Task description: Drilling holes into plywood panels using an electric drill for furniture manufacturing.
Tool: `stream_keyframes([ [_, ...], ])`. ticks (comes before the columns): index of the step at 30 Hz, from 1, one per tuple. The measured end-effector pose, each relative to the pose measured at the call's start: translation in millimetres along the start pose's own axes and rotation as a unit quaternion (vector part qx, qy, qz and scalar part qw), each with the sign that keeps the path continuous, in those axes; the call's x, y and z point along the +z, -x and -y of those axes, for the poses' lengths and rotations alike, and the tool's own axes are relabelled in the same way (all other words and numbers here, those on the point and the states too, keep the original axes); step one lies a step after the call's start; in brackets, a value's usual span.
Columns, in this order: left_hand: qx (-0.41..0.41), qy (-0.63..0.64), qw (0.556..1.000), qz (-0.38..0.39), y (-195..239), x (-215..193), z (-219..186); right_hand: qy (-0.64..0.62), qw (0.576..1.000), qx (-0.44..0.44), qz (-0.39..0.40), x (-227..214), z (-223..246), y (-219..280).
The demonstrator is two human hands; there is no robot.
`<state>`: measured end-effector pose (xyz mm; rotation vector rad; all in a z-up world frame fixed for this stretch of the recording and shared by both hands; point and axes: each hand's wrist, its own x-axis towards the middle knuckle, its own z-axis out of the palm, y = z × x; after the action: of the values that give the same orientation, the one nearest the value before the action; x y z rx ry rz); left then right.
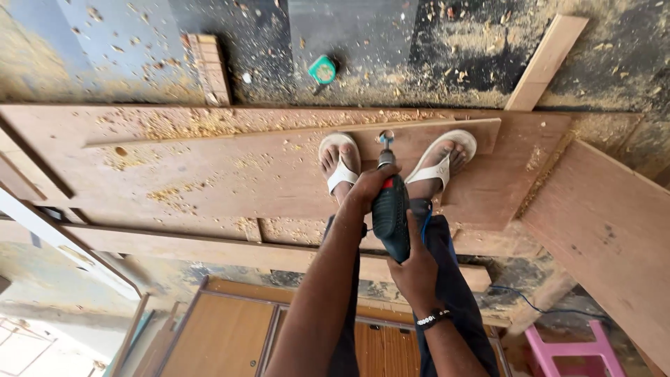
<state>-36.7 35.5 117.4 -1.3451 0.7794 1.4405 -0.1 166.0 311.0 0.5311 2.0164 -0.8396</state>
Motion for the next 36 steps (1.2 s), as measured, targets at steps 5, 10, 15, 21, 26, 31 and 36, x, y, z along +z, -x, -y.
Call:
stream_keyframes([
  [5,-0.033,0.083,0.996,0.020,-21,-13,16,0.101,0.994,-0.021,0.038,0,-4,-16],
  [10,-0.059,0.033,0.998,-0.003,-4,3,-2,0.118,0.992,0.025,0.048,-5,-5,-19],
  [15,-0.016,0.165,0.983,0.075,-23,-16,29,0.191,0.976,-0.038,0.097,-14,-3,-28],
  [21,-0.028,0.221,0.972,0.073,-9,-8,33,0.192,0.969,-0.020,0.152,-33,5,-39],
  [26,-0.043,0.090,0.994,0.046,57,10,7,0.196,0.966,0.001,0.166,-35,16,-39],
  [31,-0.049,0.046,0.997,-0.040,47,17,12,0.179,0.968,-0.102,0.140,-44,5,-49],
  [36,-0.047,0.033,0.994,-0.096,58,32,-1,0.215,0.951,0.008,0.221,-64,25,-64],
])
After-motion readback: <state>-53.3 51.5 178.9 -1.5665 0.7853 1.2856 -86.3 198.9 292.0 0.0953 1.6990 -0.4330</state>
